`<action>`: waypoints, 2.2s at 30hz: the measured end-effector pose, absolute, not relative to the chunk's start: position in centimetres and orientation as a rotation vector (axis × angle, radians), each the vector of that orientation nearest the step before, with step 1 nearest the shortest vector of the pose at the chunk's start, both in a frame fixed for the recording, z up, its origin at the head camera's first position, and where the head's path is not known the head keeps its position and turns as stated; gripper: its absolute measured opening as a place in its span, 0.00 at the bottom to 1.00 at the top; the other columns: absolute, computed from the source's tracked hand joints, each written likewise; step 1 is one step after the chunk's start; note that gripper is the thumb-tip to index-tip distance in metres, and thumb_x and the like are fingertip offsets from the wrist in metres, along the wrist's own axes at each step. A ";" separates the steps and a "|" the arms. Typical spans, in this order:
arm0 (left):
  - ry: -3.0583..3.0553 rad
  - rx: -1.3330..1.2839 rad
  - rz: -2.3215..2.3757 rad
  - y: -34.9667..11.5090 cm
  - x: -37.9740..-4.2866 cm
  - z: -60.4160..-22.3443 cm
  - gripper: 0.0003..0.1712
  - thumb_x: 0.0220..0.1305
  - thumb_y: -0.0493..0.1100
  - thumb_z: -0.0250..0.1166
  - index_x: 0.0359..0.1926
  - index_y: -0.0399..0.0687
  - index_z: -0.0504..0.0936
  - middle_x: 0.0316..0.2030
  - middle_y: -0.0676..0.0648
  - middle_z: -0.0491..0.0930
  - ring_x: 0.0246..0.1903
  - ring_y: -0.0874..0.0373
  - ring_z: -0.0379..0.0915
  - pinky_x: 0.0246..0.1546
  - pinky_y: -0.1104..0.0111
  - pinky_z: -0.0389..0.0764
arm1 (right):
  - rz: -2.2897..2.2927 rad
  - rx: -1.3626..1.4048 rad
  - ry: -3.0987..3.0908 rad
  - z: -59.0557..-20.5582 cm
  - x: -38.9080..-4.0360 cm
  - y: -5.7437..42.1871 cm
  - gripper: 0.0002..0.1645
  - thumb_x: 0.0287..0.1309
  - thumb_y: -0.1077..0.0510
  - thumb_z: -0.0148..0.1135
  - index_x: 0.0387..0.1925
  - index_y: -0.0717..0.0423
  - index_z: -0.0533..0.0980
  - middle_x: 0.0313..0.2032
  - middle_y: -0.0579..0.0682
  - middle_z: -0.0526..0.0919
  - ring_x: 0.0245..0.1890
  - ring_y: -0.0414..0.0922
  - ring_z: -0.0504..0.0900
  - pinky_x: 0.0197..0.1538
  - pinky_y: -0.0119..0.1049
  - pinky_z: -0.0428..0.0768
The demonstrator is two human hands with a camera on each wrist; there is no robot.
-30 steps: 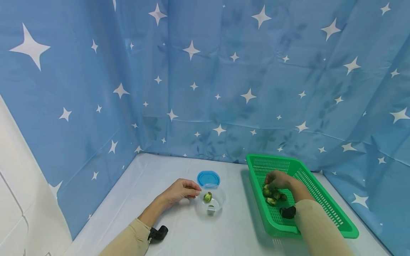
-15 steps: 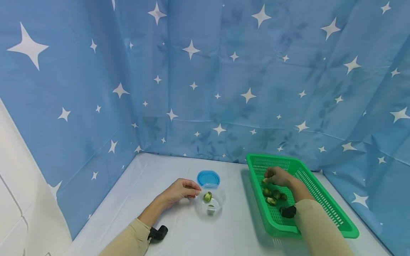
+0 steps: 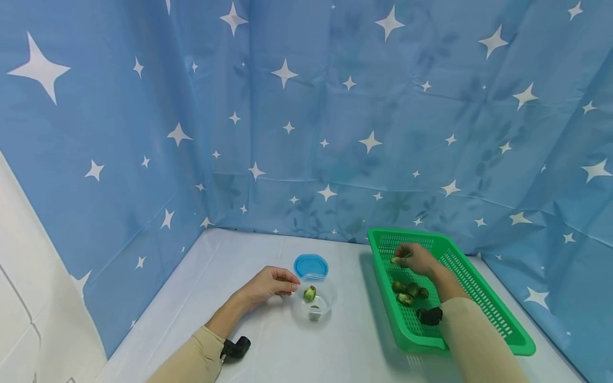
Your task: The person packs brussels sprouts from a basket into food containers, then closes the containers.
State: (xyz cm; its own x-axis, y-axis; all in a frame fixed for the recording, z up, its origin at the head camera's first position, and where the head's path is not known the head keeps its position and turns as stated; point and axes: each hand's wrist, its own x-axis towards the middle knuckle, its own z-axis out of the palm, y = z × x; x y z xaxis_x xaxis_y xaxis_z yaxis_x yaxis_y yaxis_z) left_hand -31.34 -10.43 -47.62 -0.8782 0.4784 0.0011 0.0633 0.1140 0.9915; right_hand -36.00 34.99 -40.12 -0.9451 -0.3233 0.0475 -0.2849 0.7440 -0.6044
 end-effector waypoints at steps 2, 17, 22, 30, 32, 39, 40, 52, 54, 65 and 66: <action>2.078 0.527 1.825 -10.5 -31.4 -47.7 0.21 0.67 0.44 0.72 0.52 0.30 0.85 0.37 0.54 0.88 0.36 0.60 0.81 0.42 0.66 0.82 | -0.976 -0.504 2.914 -40.1 -36.1 34.9 0.14 0.74 0.65 0.58 0.54 0.72 0.75 0.50 0.69 0.80 0.51 0.64 0.82 0.50 0.57 0.83; 2.091 0.523 1.823 -10.5 -31.5 -47.8 0.20 0.67 0.44 0.73 0.51 0.31 0.86 0.38 0.53 0.88 0.36 0.59 0.82 0.41 0.66 0.82 | -1.136 -0.428 3.154 -39.2 -36.5 34.2 0.16 0.78 0.55 0.58 0.57 0.61 0.78 0.55 0.65 0.81 0.55 0.64 0.82 0.47 0.54 0.84; 2.098 0.532 1.816 -10.5 -31.5 -47.8 0.21 0.68 0.45 0.72 0.52 0.30 0.85 0.38 0.53 0.88 0.36 0.59 0.82 0.42 0.65 0.82 | -1.223 -0.429 3.153 -39.0 -36.4 34.0 0.17 0.78 0.54 0.56 0.58 0.61 0.77 0.56 0.66 0.79 0.56 0.64 0.82 0.50 0.56 0.83; 2.105 0.524 1.810 -10.4 -31.4 -47.7 0.19 0.68 0.44 0.72 0.51 0.33 0.86 0.39 0.53 0.88 0.37 0.60 0.81 0.42 0.65 0.82 | -1.439 -0.445 3.102 -37.9 -36.3 32.9 0.21 0.79 0.50 0.55 0.59 0.63 0.76 0.58 0.65 0.79 0.57 0.61 0.84 0.58 0.59 0.82; 2.103 0.524 1.813 -10.4 -31.4 -47.7 0.18 0.68 0.44 0.72 0.50 0.34 0.87 0.39 0.53 0.88 0.37 0.60 0.81 0.42 0.65 0.82 | -1.477 -0.457 3.108 -37.6 -36.3 32.5 0.20 0.79 0.50 0.56 0.57 0.63 0.77 0.57 0.64 0.80 0.55 0.54 0.86 0.57 0.56 0.83; 2.106 0.526 1.823 -10.4 -31.4 -47.7 0.17 0.68 0.44 0.72 0.49 0.35 0.87 0.39 0.52 0.88 0.37 0.59 0.81 0.41 0.64 0.83 | -1.591 -0.485 3.142 -37.0 -36.3 31.3 0.20 0.76 0.51 0.60 0.57 0.62 0.78 0.55 0.63 0.84 0.50 0.35 0.85 0.48 0.30 0.84; 2.107 0.528 1.824 -10.4 -31.5 -47.7 0.17 0.68 0.44 0.72 0.49 0.34 0.87 0.39 0.52 0.88 0.37 0.59 0.82 0.41 0.64 0.83 | -1.602 -0.493 3.148 -36.9 -36.3 31.2 0.19 0.76 0.51 0.60 0.57 0.62 0.78 0.55 0.63 0.83 0.51 0.38 0.85 0.48 0.27 0.83; 2.093 0.524 1.824 -10.4 -31.5 -47.8 0.16 0.68 0.44 0.72 0.49 0.36 0.88 0.39 0.53 0.88 0.37 0.60 0.82 0.41 0.66 0.83 | -1.798 -0.582 3.147 -35.1 -35.0 28.8 0.15 0.75 0.65 0.58 0.55 0.73 0.75 0.55 0.71 0.80 0.45 0.25 0.81 0.46 0.15 0.77; 2.093 0.524 1.823 -10.4 -31.6 -47.9 0.17 0.67 0.44 0.73 0.49 0.36 0.88 0.38 0.53 0.88 0.36 0.60 0.81 0.40 0.66 0.82 | -1.802 -0.619 3.156 -34.9 -34.9 28.7 0.15 0.75 0.64 0.58 0.55 0.73 0.75 0.54 0.70 0.81 0.45 0.23 0.81 0.46 0.15 0.77; 2.095 0.533 1.823 -10.4 -31.4 -47.8 0.19 0.67 0.45 0.73 0.50 0.33 0.87 0.38 0.53 0.88 0.36 0.60 0.82 0.41 0.65 0.83 | -1.907 -0.776 3.166 -34.5 -35.9 28.0 0.12 0.74 0.64 0.60 0.52 0.68 0.77 0.51 0.66 0.83 0.45 0.23 0.81 0.48 0.17 0.80; 2.095 0.534 1.823 -10.4 -31.4 -47.8 0.19 0.67 0.45 0.73 0.50 0.33 0.87 0.38 0.53 0.88 0.37 0.60 0.82 0.41 0.65 0.83 | -1.900 -0.787 3.174 -34.3 -35.8 27.9 0.12 0.74 0.64 0.61 0.52 0.69 0.77 0.51 0.66 0.83 0.45 0.23 0.81 0.48 0.17 0.80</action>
